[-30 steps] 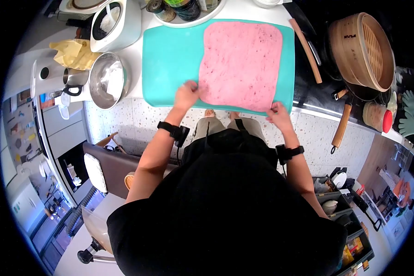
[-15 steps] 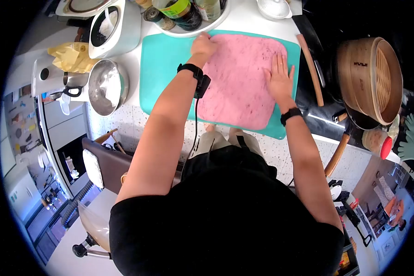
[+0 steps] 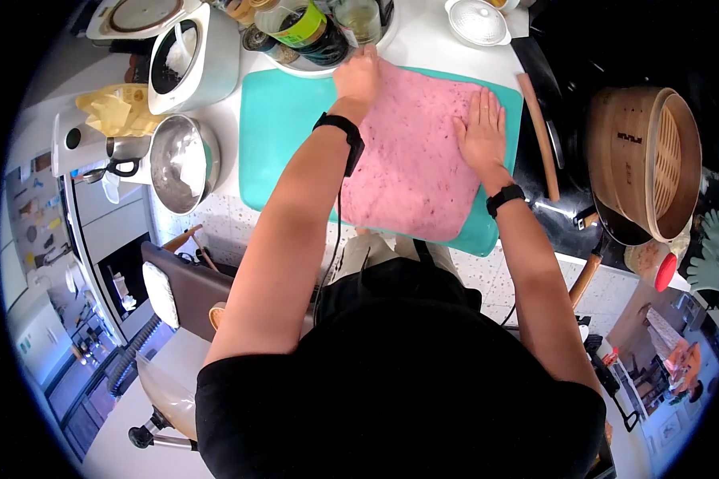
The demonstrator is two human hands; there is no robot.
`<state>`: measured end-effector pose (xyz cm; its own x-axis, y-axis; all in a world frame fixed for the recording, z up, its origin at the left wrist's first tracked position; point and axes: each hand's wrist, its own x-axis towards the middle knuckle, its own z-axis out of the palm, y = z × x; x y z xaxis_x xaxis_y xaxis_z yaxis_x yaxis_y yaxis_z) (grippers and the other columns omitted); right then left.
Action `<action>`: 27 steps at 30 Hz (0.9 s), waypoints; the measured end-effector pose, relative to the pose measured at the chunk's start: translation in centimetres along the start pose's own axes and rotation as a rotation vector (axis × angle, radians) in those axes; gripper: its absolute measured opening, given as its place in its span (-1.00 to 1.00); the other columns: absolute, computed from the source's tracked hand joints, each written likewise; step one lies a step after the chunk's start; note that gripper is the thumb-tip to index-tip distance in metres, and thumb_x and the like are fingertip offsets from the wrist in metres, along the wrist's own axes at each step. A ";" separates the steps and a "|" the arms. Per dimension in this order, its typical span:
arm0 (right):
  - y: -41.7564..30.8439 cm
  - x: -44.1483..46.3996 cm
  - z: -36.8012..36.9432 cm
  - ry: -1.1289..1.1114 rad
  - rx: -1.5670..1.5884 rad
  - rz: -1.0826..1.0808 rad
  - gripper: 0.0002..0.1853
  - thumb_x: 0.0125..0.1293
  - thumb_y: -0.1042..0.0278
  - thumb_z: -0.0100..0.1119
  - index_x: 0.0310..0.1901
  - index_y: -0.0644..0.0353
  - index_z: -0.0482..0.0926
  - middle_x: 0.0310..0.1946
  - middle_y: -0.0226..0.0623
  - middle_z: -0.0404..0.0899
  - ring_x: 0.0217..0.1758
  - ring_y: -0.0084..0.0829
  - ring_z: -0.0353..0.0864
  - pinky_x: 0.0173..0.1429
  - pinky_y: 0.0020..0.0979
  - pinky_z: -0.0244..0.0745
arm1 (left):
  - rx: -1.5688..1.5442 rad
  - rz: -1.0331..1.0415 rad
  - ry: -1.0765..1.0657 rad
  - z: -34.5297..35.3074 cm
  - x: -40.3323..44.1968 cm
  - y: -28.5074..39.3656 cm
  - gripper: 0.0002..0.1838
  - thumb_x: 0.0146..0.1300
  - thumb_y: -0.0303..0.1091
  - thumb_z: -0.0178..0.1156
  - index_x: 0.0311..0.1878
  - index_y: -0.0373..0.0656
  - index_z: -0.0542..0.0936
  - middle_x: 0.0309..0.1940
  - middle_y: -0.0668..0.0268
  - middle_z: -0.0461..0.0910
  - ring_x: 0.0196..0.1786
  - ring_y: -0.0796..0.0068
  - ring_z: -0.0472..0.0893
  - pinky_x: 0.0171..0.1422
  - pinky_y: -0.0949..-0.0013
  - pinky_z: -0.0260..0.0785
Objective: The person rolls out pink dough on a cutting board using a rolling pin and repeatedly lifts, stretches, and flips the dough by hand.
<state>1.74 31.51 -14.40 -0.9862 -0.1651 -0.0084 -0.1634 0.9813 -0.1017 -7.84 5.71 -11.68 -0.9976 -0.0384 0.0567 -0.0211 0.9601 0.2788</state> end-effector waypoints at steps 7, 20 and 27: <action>-1.2 0.4 -0.8 -0.070 -0.155 0.058 -0.24 0.57 -0.13 -0.26 0.59 0.26 0.00 0.65 -0.16 -0.09 0.72 -0.21 -0.22 0.71 -0.04 -0.39 | -0.021 0.516 0.002 -0.1 -4.7 1.9 -0.63 0.40 -0.24 0.11 0.25 0.07 0.54 0.28 0.27 0.51 0.36 0.21 0.47 0.42 0.00 0.28; 0.2 -0.9 0.4 0.028 0.070 0.044 -0.23 0.55 -0.12 -0.21 0.60 0.20 -0.01 0.66 -0.21 -0.08 0.72 -0.27 -0.21 0.71 -0.03 -0.36 | -0.008 0.558 -0.033 3.7 -7.4 4.6 -0.36 0.48 0.04 -0.02 0.55 0.04 0.30 0.58 0.24 0.21 0.60 0.18 0.18 0.65 -0.12 -0.15; 1.0 -3.0 0.4 0.030 0.035 0.043 -0.19 0.54 -0.17 -0.18 0.60 0.24 -0.02 0.65 -0.09 -0.10 0.73 -0.17 -0.24 0.71 0.01 -0.37 | 0.010 0.478 -0.079 3.3 -9.3 2.1 -0.30 0.48 0.11 -0.03 0.61 0.13 0.17 0.64 0.27 0.06 0.66 0.22 0.01 0.66 -0.14 -0.21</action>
<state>4.51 32.97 -14.83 -0.9927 -0.1195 0.0162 -0.1206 0.9833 -0.1365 1.14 9.04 -14.75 -0.8976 0.4285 0.1034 0.4407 0.8678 0.2297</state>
